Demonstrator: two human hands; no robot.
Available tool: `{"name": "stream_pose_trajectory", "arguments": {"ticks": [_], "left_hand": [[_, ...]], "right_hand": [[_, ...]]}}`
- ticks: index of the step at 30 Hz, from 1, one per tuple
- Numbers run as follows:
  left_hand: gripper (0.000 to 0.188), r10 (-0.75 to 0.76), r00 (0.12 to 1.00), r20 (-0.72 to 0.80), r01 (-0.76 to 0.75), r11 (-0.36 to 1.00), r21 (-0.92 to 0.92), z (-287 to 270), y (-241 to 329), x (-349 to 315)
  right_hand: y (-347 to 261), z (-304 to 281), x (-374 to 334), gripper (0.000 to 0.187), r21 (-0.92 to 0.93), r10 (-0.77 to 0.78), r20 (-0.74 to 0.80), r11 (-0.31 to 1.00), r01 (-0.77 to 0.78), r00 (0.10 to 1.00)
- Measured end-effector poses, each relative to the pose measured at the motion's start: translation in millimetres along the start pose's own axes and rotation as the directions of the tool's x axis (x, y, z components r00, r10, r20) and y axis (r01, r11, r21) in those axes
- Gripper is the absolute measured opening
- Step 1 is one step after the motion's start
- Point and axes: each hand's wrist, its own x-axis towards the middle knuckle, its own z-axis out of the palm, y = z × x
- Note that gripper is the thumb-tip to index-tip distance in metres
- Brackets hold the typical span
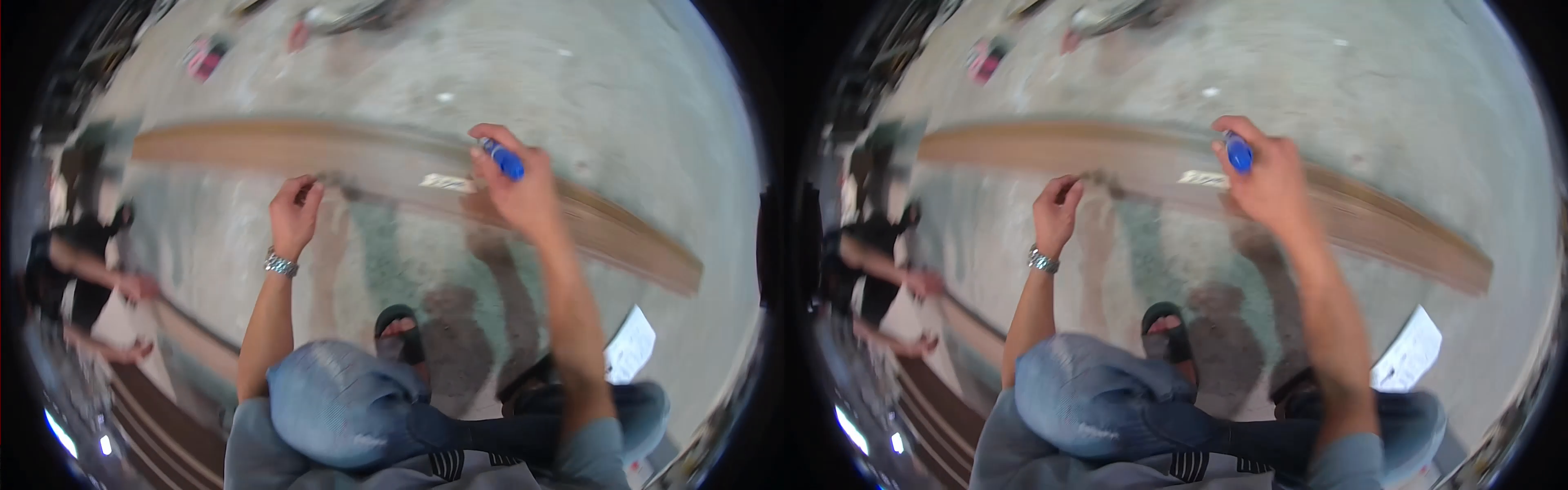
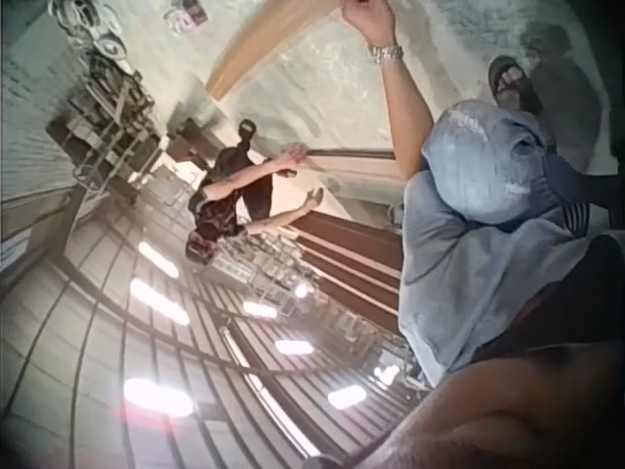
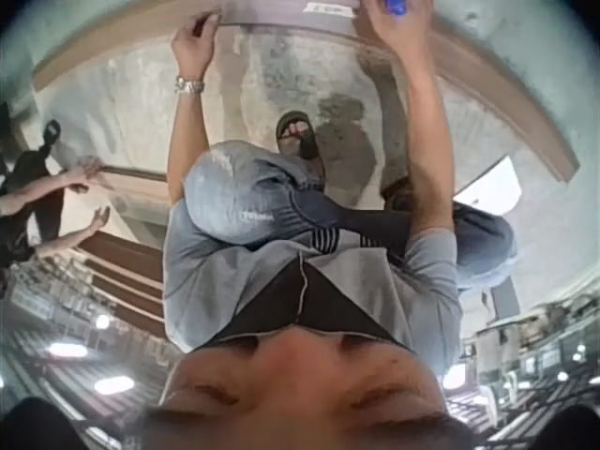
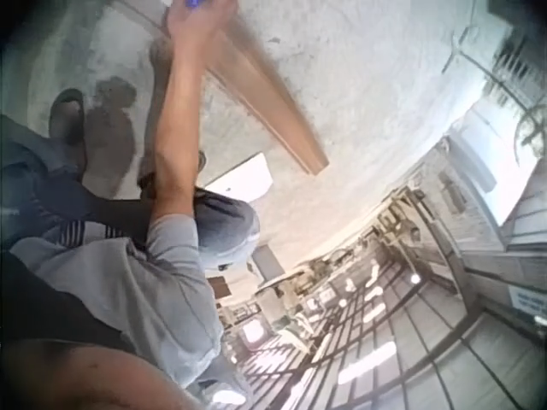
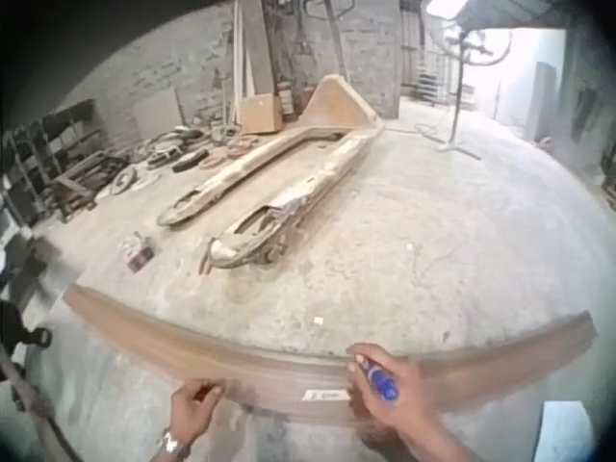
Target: Marking long wooden boards with a blue marker and masking tape while referencing a technical drawing on the floor.
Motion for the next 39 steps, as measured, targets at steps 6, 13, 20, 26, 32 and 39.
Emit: {"name": "stream_pose_trajectory", "arguments": {"ticks": [6,13,20,26,32,39], "left_hand": [[0.026,-0.406,0.881,-0.244,0.470,0.814,0.342,-154,-74,-115],[0.037,-0.737,0.671,-0.083,0.629,0.506,0.590,-194,-99,-263],[0.022,-0.708,0.569,-0.419,0.800,0.360,0.480,-122,-91,-302],[0.016,-0.825,0.523,-0.214,0.773,0.565,-0.289,-100,14,-312],[0.016,-0.682,0.701,-0.208,0.419,0.630,-0.654,-117,246,-330],[0.014,-0.666,0.657,-0.353,0.658,0.735,-0.162,-145,397,-393]], "right_hand": [[-15,1,-20,0.036,-0.244,0.007,0.854,0.888,0.389,0.520],[92,37,-105,0.039,-0.539,0.440,0.842,0.714,0.448,0.311],[120,58,-86,0.044,-0.448,0.321,0.894,0.643,0.621,0.313],[14,60,-64,0.044,-0.260,0.072,0.953,0.692,0.673,0.294],[-159,63,-100,0.038,0.644,-0.668,0.662,0.739,0.197,0.341],[-227,20,-223,0.038,0.847,-0.832,0.469,0.519,0.116,0.297]]}}
